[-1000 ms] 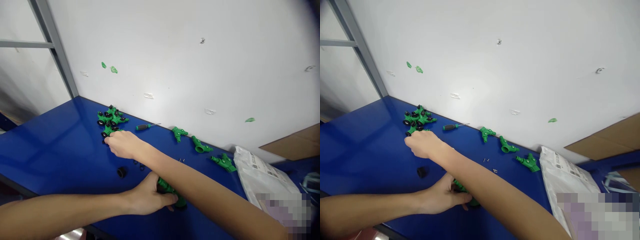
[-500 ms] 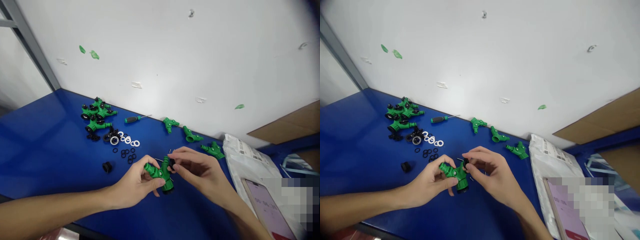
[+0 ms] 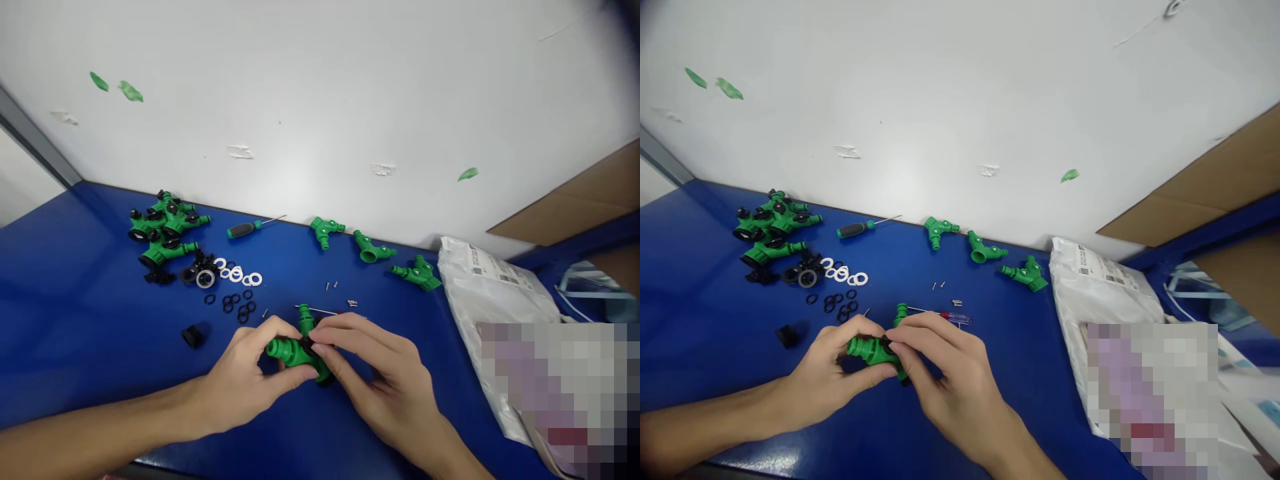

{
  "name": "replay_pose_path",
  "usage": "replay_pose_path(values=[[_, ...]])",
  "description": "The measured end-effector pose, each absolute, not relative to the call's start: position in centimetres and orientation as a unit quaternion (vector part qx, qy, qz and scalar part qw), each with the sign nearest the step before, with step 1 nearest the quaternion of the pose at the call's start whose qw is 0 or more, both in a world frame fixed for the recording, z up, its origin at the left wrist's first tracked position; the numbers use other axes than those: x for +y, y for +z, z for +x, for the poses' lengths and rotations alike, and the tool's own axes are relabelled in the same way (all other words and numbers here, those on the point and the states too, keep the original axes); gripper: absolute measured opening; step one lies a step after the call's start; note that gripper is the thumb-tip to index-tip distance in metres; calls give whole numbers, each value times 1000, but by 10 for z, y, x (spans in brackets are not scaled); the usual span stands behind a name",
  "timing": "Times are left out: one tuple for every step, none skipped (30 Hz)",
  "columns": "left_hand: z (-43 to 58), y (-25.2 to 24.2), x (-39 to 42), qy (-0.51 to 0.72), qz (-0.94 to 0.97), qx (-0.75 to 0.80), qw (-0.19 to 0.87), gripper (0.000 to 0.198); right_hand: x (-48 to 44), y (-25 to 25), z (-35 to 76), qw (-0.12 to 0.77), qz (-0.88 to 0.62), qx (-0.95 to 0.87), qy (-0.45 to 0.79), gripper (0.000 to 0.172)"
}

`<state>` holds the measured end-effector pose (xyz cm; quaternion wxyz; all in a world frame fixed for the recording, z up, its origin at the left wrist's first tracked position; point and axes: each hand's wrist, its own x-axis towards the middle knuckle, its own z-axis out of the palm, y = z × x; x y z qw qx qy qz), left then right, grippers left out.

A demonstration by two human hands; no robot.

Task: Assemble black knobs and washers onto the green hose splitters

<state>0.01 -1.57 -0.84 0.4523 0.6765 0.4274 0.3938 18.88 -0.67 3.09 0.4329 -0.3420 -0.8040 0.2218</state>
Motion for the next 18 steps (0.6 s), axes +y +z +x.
replay_pose_path(values=[[0, -9, -16, 395, 679, 428, 447, 15, -7, 30, 189, 424, -336, -814, 212, 20], [0, -9, -17, 397, 680, 428, 443, 14, -7, 30, 190, 417, -330, -822, 204, 20], [0, -10, -17, 397, 681, 428, 442, 14, -6, 30, 190, 411, -326, -828, 199, 20], [0, -10, -18, 396, 682, 426, 443, 14, -6, 31, 191, 407, -325, -830, 197, 21], [0, -11, -18, 393, 682, 426, 445, 15, -6, 31, 192, 402, -325, -833, 198, 21], [0, -12, -19, 389, 682, 427, 450, 16, -5, 31, 193, 395, -325, -835, 203, 22], [0, -13, -19, 383, 680, 428, 456, 16, -4, 32, 194, 385, -324, -838, 210, 24], [-1, -13, -20, 375, 678, 431, 463, 17, -4, 32, 195, 372, -321, -843, 221, 27], [-1, -14, -20, 367, 677, 432, 470, 18, -3, 33, 197, 357, -317, -848, 232, 29], [-1, -14, -20, 359, 676, 433, 476, 19, -3, 33, 198, 342, -313, -852, 243, 31], [-1, -14, -20, 352, 678, 434, 478, 19, -3, 34, 199, 329, -310, -855, 254, 32], [-1, -13, -21, 346, 681, 430, 482, 18, -3, 34, 200, 321, -309, -856, 261, 33], [-1, -13, -21, 343, 681, 431, 483, 18, -3, 34, 201, 315, -312, -856, 266, 33], [-1, -13, -21, 341, 682, 431, 482, 18, -3, 35, 201, 312, -317, -854, 268, 33], [-1, -12, -21, 339, 683, 432, 481, 18, -4, 35, 201, 311, -321, -853, 268, 33], [-1, -12, -21, 339, 684, 434, 479, 18, -5, 35, 201, 310, -325, -853, 266, 32], [-1, -12, -22, 338, 685, 436, 477, 17, -5, 36, 200, 309, -327, -853, 263, 32], [-1, -12, -22, 340, 685, 435, 474, 17, -6, 36, 200, 309, -328, -854, 260, 32]])
